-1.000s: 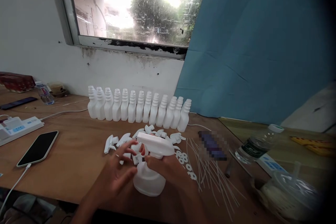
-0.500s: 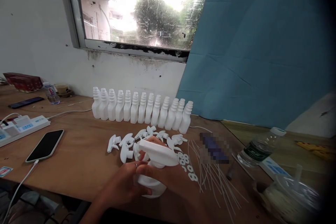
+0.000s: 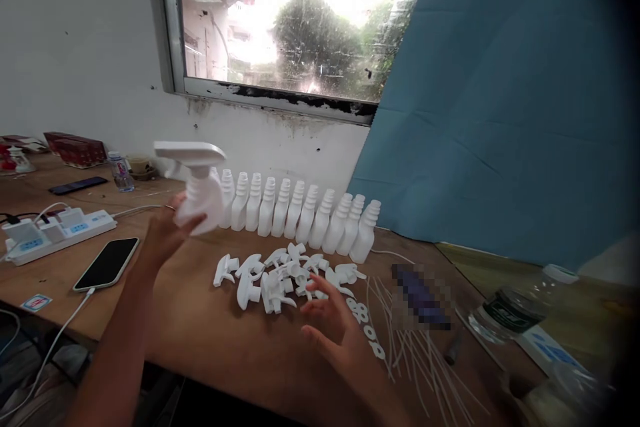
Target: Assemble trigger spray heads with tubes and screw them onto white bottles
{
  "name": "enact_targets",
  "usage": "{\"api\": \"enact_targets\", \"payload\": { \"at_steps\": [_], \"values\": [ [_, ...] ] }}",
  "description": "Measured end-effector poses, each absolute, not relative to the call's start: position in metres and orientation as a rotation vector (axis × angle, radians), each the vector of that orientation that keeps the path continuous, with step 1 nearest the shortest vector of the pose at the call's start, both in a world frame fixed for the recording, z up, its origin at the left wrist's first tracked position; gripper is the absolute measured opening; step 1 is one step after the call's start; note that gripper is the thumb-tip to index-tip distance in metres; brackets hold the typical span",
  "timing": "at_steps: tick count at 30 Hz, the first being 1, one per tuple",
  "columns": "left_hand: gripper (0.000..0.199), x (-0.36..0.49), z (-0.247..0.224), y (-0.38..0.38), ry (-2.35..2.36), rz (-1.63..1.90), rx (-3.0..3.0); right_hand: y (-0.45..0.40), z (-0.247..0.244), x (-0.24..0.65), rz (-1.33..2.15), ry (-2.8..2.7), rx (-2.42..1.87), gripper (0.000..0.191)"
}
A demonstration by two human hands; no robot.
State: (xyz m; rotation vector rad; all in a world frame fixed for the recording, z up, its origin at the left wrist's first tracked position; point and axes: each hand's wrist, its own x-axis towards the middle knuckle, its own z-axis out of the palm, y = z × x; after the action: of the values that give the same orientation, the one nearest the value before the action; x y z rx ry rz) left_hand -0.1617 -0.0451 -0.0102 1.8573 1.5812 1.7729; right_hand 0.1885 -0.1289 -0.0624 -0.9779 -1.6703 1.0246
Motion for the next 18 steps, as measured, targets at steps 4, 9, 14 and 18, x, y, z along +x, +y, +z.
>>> {"api": "enact_targets", "payload": {
  "at_steps": [4,9,14,18],
  "values": [
    [0.023,-0.219,-0.033,0.006,1.806,2.024,1.412,-0.134,-0.106,0.194,0.9,-1.677,-1.091,0.039],
    [0.02,-0.248,-0.058,0.047,1.9,1.937,1.254,-0.14,-0.135,0.197,0.85,-1.591,-1.116,0.028],
    [0.023,-0.258,-0.067,0.08,1.972,1.811,1.189,-0.139,-0.153,0.2,0.909,-1.562,-1.145,0.031],
    [0.029,-0.264,-0.075,0.105,2.017,1.759,1.234,-0.139,-0.163,0.2,0.878,-1.518,-1.185,0.032]
  ]
}}
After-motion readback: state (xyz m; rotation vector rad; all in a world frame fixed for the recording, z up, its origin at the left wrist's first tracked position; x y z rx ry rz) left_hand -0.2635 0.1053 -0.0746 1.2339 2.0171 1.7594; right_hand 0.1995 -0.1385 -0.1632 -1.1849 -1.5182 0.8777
